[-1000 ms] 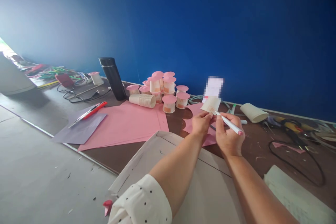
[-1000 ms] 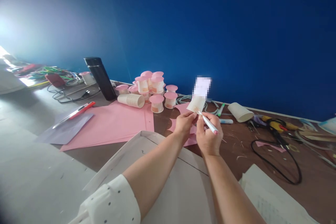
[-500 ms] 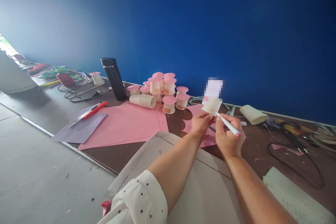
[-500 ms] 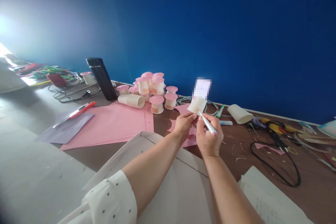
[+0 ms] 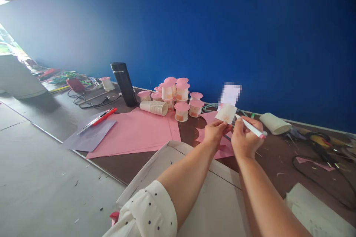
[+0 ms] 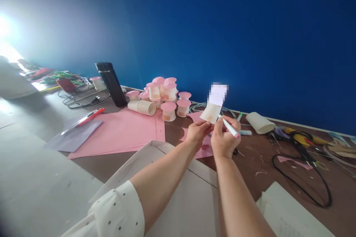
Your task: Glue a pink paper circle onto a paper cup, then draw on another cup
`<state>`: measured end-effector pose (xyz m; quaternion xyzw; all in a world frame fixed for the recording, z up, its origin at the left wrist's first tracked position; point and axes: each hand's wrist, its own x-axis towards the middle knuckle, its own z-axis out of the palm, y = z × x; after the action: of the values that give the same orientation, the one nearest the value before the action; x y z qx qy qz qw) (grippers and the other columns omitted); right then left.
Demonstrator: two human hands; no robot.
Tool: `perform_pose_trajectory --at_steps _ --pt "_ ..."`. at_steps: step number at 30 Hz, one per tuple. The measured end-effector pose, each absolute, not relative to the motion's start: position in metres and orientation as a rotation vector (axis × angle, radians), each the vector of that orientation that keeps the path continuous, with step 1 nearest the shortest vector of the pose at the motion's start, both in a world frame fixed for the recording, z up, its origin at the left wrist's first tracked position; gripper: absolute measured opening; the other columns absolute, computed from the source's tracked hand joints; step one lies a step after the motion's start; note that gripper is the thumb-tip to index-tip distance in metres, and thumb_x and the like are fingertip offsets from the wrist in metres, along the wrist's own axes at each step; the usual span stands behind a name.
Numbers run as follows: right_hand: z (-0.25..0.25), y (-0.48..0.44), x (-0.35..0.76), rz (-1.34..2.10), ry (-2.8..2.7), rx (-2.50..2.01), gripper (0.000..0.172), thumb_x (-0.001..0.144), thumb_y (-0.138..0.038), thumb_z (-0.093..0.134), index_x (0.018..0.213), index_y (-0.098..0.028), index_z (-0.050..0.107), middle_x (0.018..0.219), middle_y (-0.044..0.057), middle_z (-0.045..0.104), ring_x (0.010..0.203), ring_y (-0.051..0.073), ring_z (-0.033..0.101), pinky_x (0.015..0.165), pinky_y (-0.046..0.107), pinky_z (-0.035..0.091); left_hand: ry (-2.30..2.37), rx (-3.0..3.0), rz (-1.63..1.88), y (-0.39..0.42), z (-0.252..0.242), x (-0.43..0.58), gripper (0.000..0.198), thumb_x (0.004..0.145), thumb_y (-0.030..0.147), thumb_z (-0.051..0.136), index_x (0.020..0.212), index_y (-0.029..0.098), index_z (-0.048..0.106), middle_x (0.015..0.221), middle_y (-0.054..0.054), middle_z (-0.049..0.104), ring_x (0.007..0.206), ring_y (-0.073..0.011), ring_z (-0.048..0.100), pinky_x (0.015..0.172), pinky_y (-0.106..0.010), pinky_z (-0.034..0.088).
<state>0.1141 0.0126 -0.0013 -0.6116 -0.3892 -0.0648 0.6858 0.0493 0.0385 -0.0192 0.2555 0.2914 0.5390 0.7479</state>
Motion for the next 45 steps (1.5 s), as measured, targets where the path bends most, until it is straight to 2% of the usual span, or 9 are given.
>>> perform_pose_trajectory --at_steps 5,9,15,21,26,34,45 --pt "-0.014 0.007 0.12 -0.191 -0.936 -1.463 0.023 0.078 -0.033 0.057 0.087 -0.013 0.062 0.071 0.008 0.063 0.053 0.014 0.056 0.053 0.027 0.045 0.638 0.512 1.201 0.037 -0.016 0.047 0.003 0.07 0.01 0.067 0.068 0.008 0.067 0.065 -0.005 0.064 0.063 -0.0101 0.062 0.082 -0.028 0.051" --pt "-0.01 0.002 0.112 -0.251 -1.033 -1.463 0.022 0.078 -0.034 0.056 0.085 -0.014 0.062 0.076 0.009 0.064 0.054 0.013 0.054 0.054 0.026 0.045 0.605 0.54 1.207 0.034 -0.015 0.045 0.005 0.068 0.014 0.07 0.067 0.009 0.067 0.065 -0.004 0.063 0.063 -0.0098 0.061 0.082 -0.028 0.05" --pt "-0.013 0.002 0.112 -0.285 -1.081 -1.475 0.021 0.079 -0.033 0.057 0.085 -0.014 0.063 0.081 0.009 0.066 0.058 0.013 0.055 0.058 0.027 0.046 0.687 0.633 1.187 0.027 -0.01 0.04 0.006 0.067 0.014 0.069 0.061 0.012 0.067 0.057 -0.001 0.058 0.058 -0.0095 0.056 0.074 -0.026 0.05" --pt "-0.012 0.002 0.112 -0.287 -1.108 -1.474 0.02 0.078 -0.031 0.058 0.085 -0.014 0.064 0.082 0.009 0.067 0.061 0.014 0.057 0.06 0.027 0.047 0.722 0.704 1.176 0.025 -0.011 0.039 0.003 0.067 0.015 0.068 0.066 0.013 0.07 0.06 -0.002 0.061 0.06 -0.0105 0.057 0.071 -0.025 0.049" --pt "-0.013 0.002 0.112 -0.283 -1.144 -1.479 0.019 0.078 -0.031 0.058 0.084 -0.014 0.065 0.079 0.009 0.067 0.061 0.014 0.058 0.06 0.026 0.047 0.82 0.847 1.16 0.034 -0.025 0.043 0.014 0.064 0.026 0.072 0.071 0.014 0.072 0.063 -0.003 0.063 0.064 -0.0129 0.058 0.069 -0.026 0.048" --pt "-0.016 0.004 0.114 -0.284 -1.166 -1.506 0.019 0.078 -0.032 0.057 0.084 -0.015 0.064 0.08 0.009 0.067 0.064 0.015 0.059 0.063 0.027 0.047 0.893 0.942 1.154 0.037 -0.03 0.043 0.02 0.066 0.032 0.071 0.076 0.014 0.073 0.067 -0.004 0.065 0.065 -0.0133 0.058 0.063 -0.024 0.047" --pt "-0.013 0.003 0.113 -0.304 -1.153 -1.521 0.018 0.077 -0.03 0.057 0.082 -0.014 0.064 0.08 0.01 0.067 0.062 0.016 0.058 0.061 0.028 0.046 0.923 0.969 1.184 0.037 -0.027 0.043 0.011 0.068 0.025 0.067 0.07 0.015 0.071 0.065 -0.002 0.064 0.062 -0.0117 0.056 0.063 -0.022 0.045"
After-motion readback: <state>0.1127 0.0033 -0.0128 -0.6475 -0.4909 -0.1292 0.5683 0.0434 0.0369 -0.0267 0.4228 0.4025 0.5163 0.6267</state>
